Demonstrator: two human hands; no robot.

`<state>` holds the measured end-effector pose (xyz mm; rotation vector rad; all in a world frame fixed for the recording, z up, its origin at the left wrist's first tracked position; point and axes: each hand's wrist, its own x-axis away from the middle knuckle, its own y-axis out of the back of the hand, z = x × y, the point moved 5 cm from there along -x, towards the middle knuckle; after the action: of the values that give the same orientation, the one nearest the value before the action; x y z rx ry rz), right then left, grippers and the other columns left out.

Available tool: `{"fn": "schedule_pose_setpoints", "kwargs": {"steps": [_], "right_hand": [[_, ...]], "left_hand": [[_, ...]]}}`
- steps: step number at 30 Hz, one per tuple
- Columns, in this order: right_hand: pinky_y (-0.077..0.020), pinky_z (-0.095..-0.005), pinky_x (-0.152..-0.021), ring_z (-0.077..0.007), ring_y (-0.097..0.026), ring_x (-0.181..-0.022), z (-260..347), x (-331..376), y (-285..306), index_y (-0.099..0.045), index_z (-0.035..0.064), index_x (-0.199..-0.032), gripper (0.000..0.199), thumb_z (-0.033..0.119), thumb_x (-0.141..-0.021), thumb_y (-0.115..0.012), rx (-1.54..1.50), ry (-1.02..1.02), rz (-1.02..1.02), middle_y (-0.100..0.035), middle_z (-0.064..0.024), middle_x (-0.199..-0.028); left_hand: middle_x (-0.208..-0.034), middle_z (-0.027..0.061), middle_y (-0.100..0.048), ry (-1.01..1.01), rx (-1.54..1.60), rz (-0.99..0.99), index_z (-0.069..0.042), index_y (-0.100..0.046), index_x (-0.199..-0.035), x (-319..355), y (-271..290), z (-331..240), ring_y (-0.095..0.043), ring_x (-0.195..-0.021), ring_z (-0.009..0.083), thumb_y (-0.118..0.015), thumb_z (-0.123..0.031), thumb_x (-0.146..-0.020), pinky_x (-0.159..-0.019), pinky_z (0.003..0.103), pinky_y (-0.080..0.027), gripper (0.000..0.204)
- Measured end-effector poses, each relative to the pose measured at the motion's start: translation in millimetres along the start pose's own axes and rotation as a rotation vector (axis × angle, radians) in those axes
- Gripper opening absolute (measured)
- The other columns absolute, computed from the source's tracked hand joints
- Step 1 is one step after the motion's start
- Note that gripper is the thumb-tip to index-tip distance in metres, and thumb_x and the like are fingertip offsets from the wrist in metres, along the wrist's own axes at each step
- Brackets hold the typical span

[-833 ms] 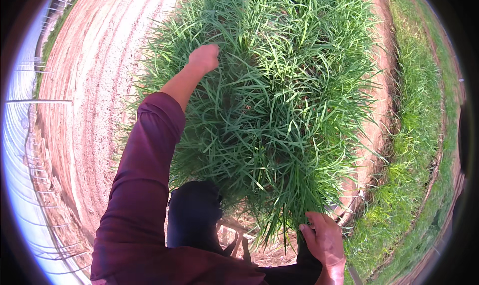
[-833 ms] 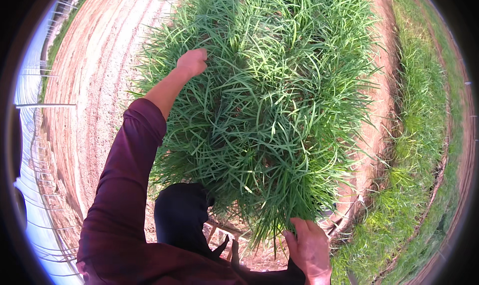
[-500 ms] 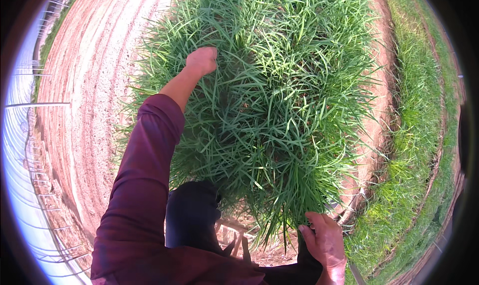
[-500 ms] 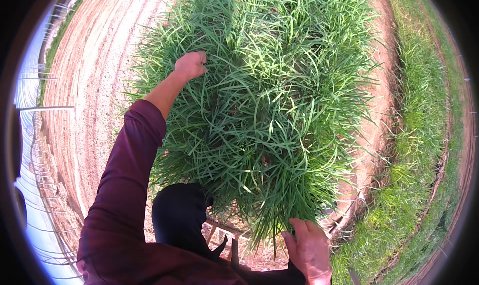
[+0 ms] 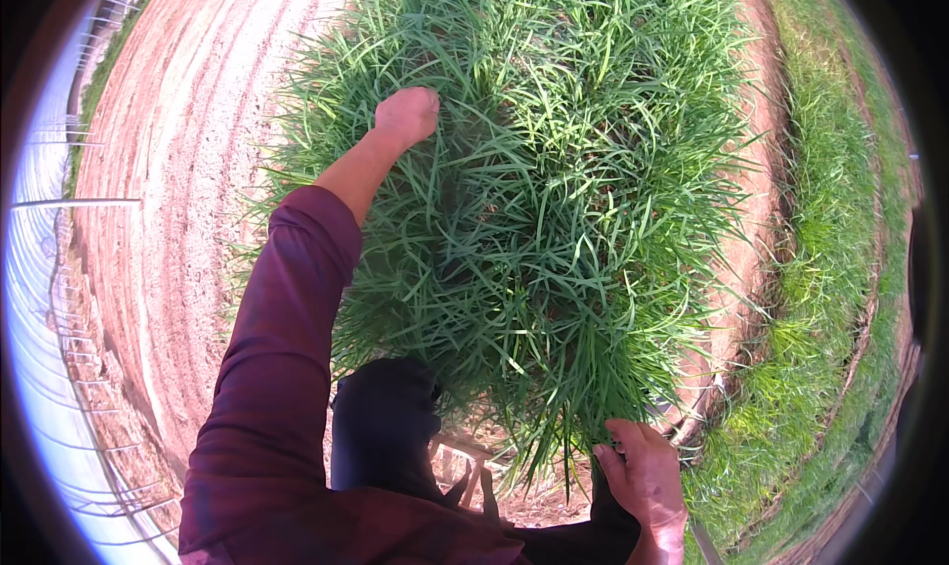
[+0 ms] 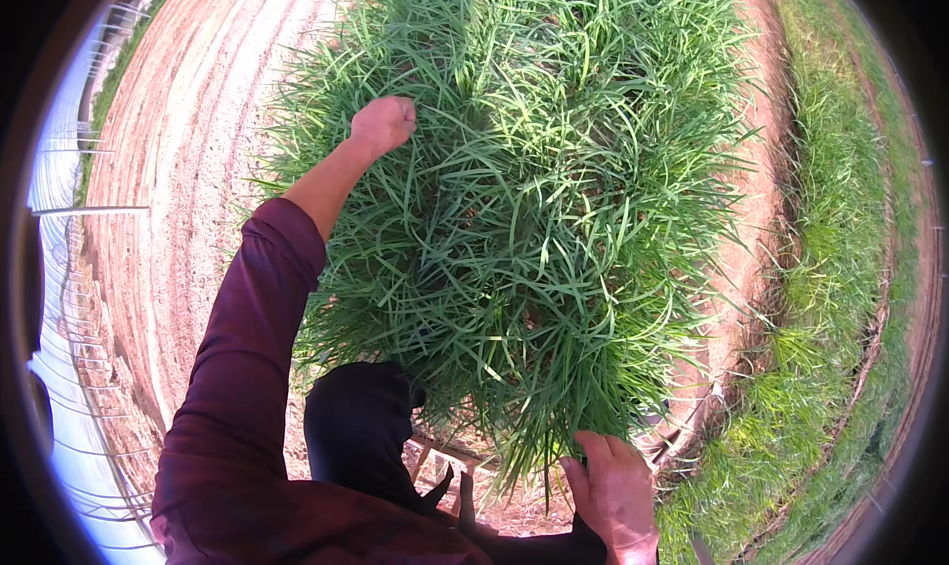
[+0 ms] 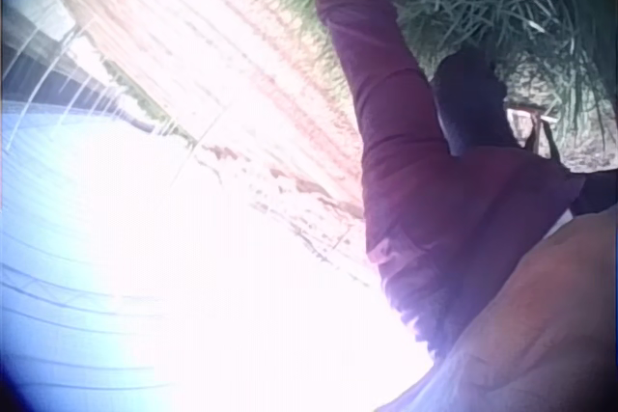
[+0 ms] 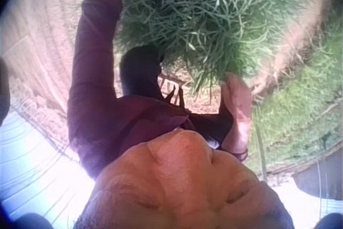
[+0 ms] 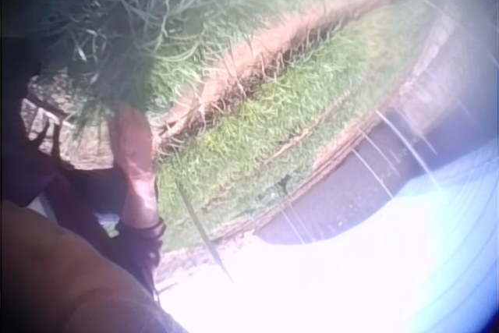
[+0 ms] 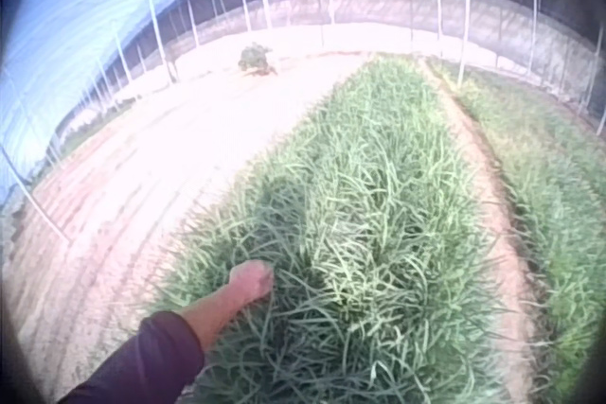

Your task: The person pulls green onion plants from the soil by hand, gathers them into a bundle, and then uses a long curved blade to cut the roots. The harvested onions are held in a bundle while the person moves along the row.

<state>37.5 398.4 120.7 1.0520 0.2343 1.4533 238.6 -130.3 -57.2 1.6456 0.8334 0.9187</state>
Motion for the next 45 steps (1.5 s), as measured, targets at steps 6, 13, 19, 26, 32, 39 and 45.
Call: {"fn": "schedule_pose_setpoints", "kwargs": {"steps": [6, 13, 19, 26, 32, 39, 45], "right_hand": [[-0.0530, -0.0482, -0.073, -0.0395, -0.066, -0.084, 0, 1, 0, -0.066, 0.0050, -0.112, 0.031, 0.019, -0.087, -0.077, 0.000, -0.024, 0.016, -0.068, -0.0169, -0.089], [-0.0530, -0.0481, -0.073, -0.0400, -0.066, -0.083, 0, 5, -4, -0.066, 0.0046, -0.112, 0.031, 0.018, -0.087, -0.077, 0.002, -0.016, 0.003, -0.068, -0.0176, -0.090], [-0.0534, -0.0488, -0.073, -0.0413, -0.066, -0.083, 0, 9, -4, -0.066, 0.0035, -0.113, 0.031, 0.016, -0.086, -0.077, -0.021, -0.024, 0.001, -0.068, -0.0186, -0.090], [-0.0541, -0.0486, -0.073, -0.0412, -0.067, -0.083, 2, 12, -3, -0.066, 0.0022, -0.112, 0.032, 0.013, -0.085, -0.078, -0.025, 0.024, -0.022, -0.068, -0.0194, -0.089], [-0.0547, -0.0481, -0.074, -0.0402, -0.067, -0.083, 6, 14, 1, -0.067, 0.0023, -0.111, 0.031, 0.013, -0.084, -0.078, 0.023, 0.062, -0.042, -0.068, -0.0189, -0.089], [-0.0547, -0.0476, -0.074, -0.0407, -0.067, -0.086, 10, 25, 8, -0.068, 0.0023, -0.112, 0.031, 0.011, -0.084, -0.078, -0.045, 0.012, -0.057, -0.069, -0.0192, -0.093], [-0.0547, -0.0485, -0.075, -0.0424, -0.067, -0.086, 9, 23, 0, -0.067, 0.0016, -0.113, 0.031, 0.011, -0.086, -0.077, -0.085, 0.033, -0.051, -0.069, -0.0209, -0.095]], "left_hand": [[-0.095, 0.0117, -0.073, 0.009, -0.011, 0.038, -0.014, -0.068, -0.091, 9, 15, -6, -0.069, -0.095, 0.0360, -0.067, -0.017, -0.085, -0.080, 0.048, -0.055, 0.006], [-0.100, 0.0151, -0.073, 0.046, -0.110, 0.040, -0.012, -0.065, -0.096, 15, 15, 1, -0.069, -0.099, 0.0385, -0.066, -0.018, -0.087, -0.083, 0.049, -0.055, 0.011], [-0.104, 0.0185, -0.072, 0.059, 0.008, 0.067, -0.005, -0.067, -0.100, 24, 13, 5, -0.068, -0.102, 0.0398, -0.063, -0.017, -0.089, -0.088, 0.049, -0.054, 0.016], [-0.074, 0.0082, -0.066, 0.044, 0.310, -0.073, -0.006, -0.063, -0.085, 38, 31, 17, -0.065, -0.072, 0.0224, -0.077, -0.021, -0.086, -0.068, 0.038, -0.052, 0.021], [-0.073, -0.0012, -0.064, 0.049, 0.518, -0.202, -0.007, -0.067, -0.083, 104, 80, 59, -0.054, -0.066, 0.0065, -0.081, -0.015, -0.086, -0.064, 0.026, -0.049, 0.016], [-0.076, 0.0045, -0.071, 0.505, 0.040, -0.340, -0.006, -0.072, -0.087, 243, 146, 311, -0.063, -0.070, 0.0129, -0.079, -0.023, -0.085, -0.071, 0.034, -0.053, 0.018], [-0.107, 0.0193, -0.074, 0.726, -0.473, 0.081, -0.005, -0.074, -0.105, 421, 129, 474, -0.070, -0.106, 0.0348, -0.082, -0.032, -0.072, -0.092, 0.045, -0.056, 0.043]]}}
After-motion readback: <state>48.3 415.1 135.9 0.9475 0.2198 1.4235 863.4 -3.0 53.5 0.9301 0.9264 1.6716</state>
